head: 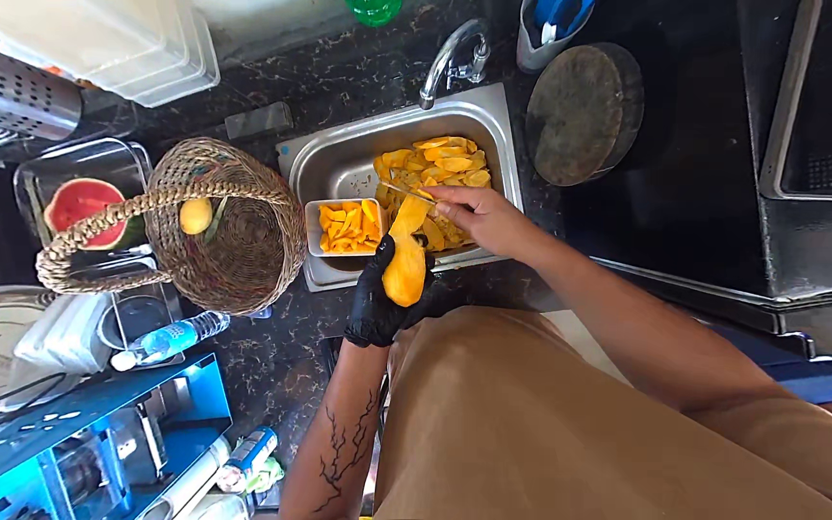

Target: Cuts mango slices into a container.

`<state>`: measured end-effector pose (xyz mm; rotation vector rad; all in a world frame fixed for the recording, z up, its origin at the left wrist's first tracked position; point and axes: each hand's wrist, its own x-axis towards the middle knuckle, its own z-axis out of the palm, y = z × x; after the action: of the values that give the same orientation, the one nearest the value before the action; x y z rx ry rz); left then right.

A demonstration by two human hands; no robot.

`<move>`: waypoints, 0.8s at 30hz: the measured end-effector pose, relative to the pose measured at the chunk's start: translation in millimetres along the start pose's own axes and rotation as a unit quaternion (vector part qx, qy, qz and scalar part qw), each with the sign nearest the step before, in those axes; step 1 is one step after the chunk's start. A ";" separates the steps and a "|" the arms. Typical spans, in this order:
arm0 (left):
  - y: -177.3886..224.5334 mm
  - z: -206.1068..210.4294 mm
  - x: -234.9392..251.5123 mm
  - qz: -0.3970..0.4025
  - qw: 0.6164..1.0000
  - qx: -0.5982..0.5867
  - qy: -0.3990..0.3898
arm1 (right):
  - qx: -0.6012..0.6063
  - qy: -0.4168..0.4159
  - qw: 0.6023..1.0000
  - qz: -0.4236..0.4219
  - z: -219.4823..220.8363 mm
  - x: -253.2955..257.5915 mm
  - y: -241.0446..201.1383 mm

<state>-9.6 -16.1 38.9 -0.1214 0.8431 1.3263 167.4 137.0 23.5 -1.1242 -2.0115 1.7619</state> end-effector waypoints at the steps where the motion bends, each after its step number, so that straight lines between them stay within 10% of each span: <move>1: 1.2 -6.2 -5.0 0.004 0.999 0.023 -0.048 | -0.001 0.017 1.000 0.014 -4.6 4.8 2.1; 4: 7.4 -15.8 -19.6 0.024 0.991 0.068 -0.117 | -0.017 0.017 0.997 0.079 -28.0 19.5 26.9; 8: 12.2 -6.5 -4.8 0.042 0.998 0.043 0.023 | -0.071 -0.030 0.990 0.116 -7.6 8.7 25.5; 24: -4.9 9.0 17.2 0.119 0.985 -0.098 0.077 | -0.189 -0.017 0.977 -0.099 58.6 -56.8 -17.0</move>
<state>-1.1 1.1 33.1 -0.2875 0.8753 1.6411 162.3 55.8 41.9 -0.9498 -2.4527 1.3459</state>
